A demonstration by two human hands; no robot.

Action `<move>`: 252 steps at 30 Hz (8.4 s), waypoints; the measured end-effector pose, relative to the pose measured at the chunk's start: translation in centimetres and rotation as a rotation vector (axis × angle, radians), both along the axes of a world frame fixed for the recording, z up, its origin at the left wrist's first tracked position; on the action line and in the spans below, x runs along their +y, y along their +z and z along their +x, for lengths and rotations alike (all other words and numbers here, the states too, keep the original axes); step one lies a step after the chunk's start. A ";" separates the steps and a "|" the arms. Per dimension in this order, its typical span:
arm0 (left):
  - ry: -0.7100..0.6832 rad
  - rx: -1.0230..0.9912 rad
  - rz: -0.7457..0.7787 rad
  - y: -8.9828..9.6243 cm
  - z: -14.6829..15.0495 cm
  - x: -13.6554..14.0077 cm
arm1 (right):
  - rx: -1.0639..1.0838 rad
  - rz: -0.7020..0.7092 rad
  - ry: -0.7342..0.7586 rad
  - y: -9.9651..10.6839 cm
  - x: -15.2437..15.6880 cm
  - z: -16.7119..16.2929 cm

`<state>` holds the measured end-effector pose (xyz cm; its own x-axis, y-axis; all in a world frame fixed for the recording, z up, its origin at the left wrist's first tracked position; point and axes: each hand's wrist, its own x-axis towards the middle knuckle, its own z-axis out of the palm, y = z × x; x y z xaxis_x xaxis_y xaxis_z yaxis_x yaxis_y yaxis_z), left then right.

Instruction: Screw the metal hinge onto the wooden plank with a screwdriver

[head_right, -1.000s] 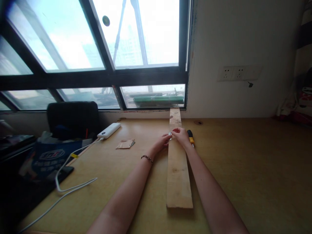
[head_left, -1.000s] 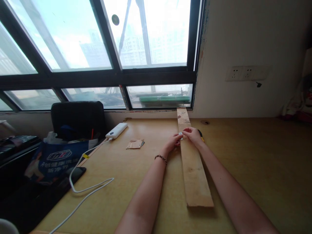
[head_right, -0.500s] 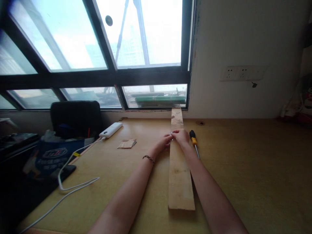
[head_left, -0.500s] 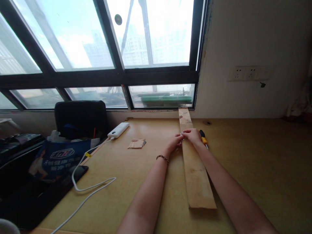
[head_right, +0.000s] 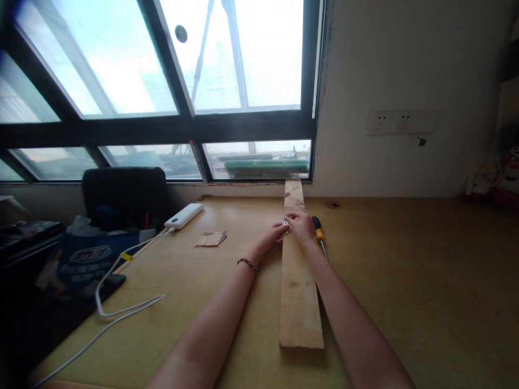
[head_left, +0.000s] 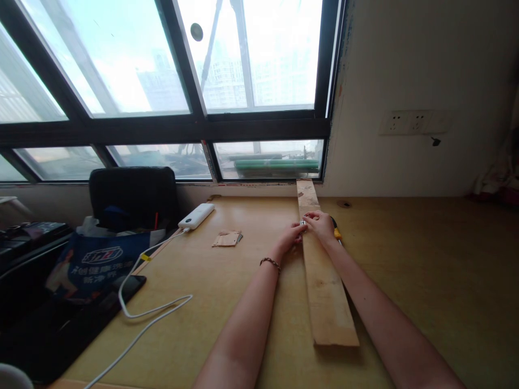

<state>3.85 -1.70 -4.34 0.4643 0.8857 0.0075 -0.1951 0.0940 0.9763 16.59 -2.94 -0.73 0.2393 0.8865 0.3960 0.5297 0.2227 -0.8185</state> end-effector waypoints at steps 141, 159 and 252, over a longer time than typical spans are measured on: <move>0.336 0.058 0.154 4.8 -4.1 -16.8 | 0.721 -0.134 0.344 1.0 -16.5 -3.6; 0.376 0.412 0.548 5.3 -4.0 -18.1 | 0.532 -0.087 0.238 0.8 -16.6 -3.6; 0.208 1.468 1.110 3.1 -19.3 -7.0 | 0.798 -0.303 0.477 1.9 -16.6 -3.2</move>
<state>-15.42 -8.71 -1.25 0.5326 0.7934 0.2949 0.8388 -0.5412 -0.0588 13.39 -19.57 1.19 -0.0720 0.9973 0.0129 -0.2956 -0.0090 -0.9553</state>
